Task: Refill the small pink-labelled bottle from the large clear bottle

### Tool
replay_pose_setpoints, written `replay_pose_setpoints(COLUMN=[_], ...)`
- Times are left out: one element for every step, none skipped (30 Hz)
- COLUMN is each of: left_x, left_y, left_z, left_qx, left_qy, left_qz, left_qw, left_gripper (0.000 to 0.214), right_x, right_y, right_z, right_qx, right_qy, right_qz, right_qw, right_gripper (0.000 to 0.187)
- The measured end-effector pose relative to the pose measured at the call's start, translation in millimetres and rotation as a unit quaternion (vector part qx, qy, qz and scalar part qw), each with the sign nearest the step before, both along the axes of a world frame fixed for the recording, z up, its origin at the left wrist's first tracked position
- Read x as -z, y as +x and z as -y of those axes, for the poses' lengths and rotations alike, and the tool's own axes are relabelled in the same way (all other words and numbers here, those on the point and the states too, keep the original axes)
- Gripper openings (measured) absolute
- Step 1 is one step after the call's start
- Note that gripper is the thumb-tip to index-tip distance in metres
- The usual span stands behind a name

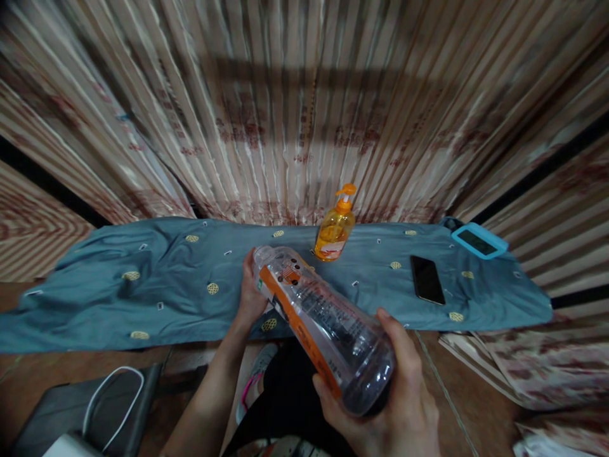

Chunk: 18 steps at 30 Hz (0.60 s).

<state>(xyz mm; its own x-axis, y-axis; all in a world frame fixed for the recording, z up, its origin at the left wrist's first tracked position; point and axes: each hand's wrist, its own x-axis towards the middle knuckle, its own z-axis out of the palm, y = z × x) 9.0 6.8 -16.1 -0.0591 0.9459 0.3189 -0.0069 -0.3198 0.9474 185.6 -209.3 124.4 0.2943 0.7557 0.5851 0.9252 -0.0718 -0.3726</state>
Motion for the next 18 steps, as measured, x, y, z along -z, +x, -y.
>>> replay_pose_setpoints(left_x=[-0.2, -0.3, -0.3, -0.2, 0.0, 0.3, 0.7, 1.2, 1.6, 1.9, 2.1, 2.0, 1.8, 1.5, 1.0, 0.6, 0.2, -0.1], left_y=[0.2, 0.3, 0.4, 0.4, 0.4, 0.3, 0.1, -0.1, -0.3, -0.6, -0.8, -1.1, -1.2, -1.4, -1.4, -1.4, -1.4, -1.3], left_z=[0.0, -0.1, -0.1, -0.2, -0.1, -0.1, 0.0, 0.1, 0.1, 0.2, 0.2, 0.2, 0.1, 0.1, 0.0, 0.0, 0.0, 0.0], left_qx=[-0.001, -0.002, -0.002, -0.002, -0.002, -0.004, -0.007, -0.012, -0.016, -0.020, -0.023, -0.025, -0.024, -0.022, -0.019, -0.015, -0.011, -0.008], left_qy=[0.001, 0.002, 0.002, 0.003, 0.005, 0.006, 0.007, 0.008, 0.008, 0.007, 0.006, 0.005, 0.004, 0.003, 0.002, 0.002, 0.002, 0.003], left_qz=[0.002, 0.002, 0.002, 0.001, 0.000, -0.002, -0.004, -0.008, -0.011, -0.015, -0.019, -0.023, -0.025, -0.026, -0.026, -0.025, -0.023, -0.020], left_qw=[1.000, 1.000, 1.000, 1.000, 1.000, 1.000, 1.000, 1.000, 1.000, 1.000, 1.000, 0.999, 0.999, 0.999, 0.999, 1.000, 1.000, 1.000], left_gripper=[0.107, 0.107, 0.107, 0.106, 0.106, 0.106, 0.106, 0.106, 0.106, 0.106, 0.106, 0.106, 0.106, 0.105, 0.104, 0.104, 0.104, 0.104], right_x=[0.1, 0.1, 0.2, 0.3, 0.4, 0.5, 0.6, 0.6, 0.6, 0.7, 0.8, 0.9, 1.0, 1.1, 1.1, 1.1, 0.9, 0.7], right_y=[-0.2, -0.2, -0.1, 0.1, 0.3, 0.5, 0.5, 0.4, 0.2, 0.1, 0.1, 0.3, 0.6, 1.0, 1.4, 1.7, 1.8, 1.7], right_z=[0.2, 0.3, 0.3, 0.1, 0.0, -0.2, -0.3, -0.3, -0.3, -0.3, -0.3, -0.4, -0.5, -0.7, -0.9, -0.9, -0.9, -0.8], right_qx=[0.002, 0.001, -0.002, -0.009, -0.016, -0.021, -0.023, -0.022, -0.020, -0.017, -0.015, -0.017, -0.022, -0.028, -0.033, -0.034, -0.031, -0.026], right_qy=[0.000, 0.002, 0.004, 0.009, 0.013, 0.016, 0.016, 0.016, 0.013, 0.010, 0.008, 0.009, 0.012, 0.015, 0.018, 0.019, 0.016, 0.013], right_qz=[-0.001, 0.001, 0.004, 0.006, 0.006, 0.007, 0.007, 0.004, 0.002, 0.000, -0.001, 0.000, 0.002, 0.007, 0.010, 0.012, 0.012, 0.011], right_qw=[1.000, 1.000, 1.000, 1.000, 1.000, 1.000, 1.000, 1.000, 1.000, 1.000, 1.000, 1.000, 1.000, 0.999, 0.999, 0.999, 0.999, 1.000], right_gripper=[0.095, 0.095, 0.095, 0.094, 0.093, 0.092, 0.092, 0.092, 0.092, 0.092, 0.091, 0.091, 0.091, 0.092, 0.092, 0.093, 0.093, 0.092])
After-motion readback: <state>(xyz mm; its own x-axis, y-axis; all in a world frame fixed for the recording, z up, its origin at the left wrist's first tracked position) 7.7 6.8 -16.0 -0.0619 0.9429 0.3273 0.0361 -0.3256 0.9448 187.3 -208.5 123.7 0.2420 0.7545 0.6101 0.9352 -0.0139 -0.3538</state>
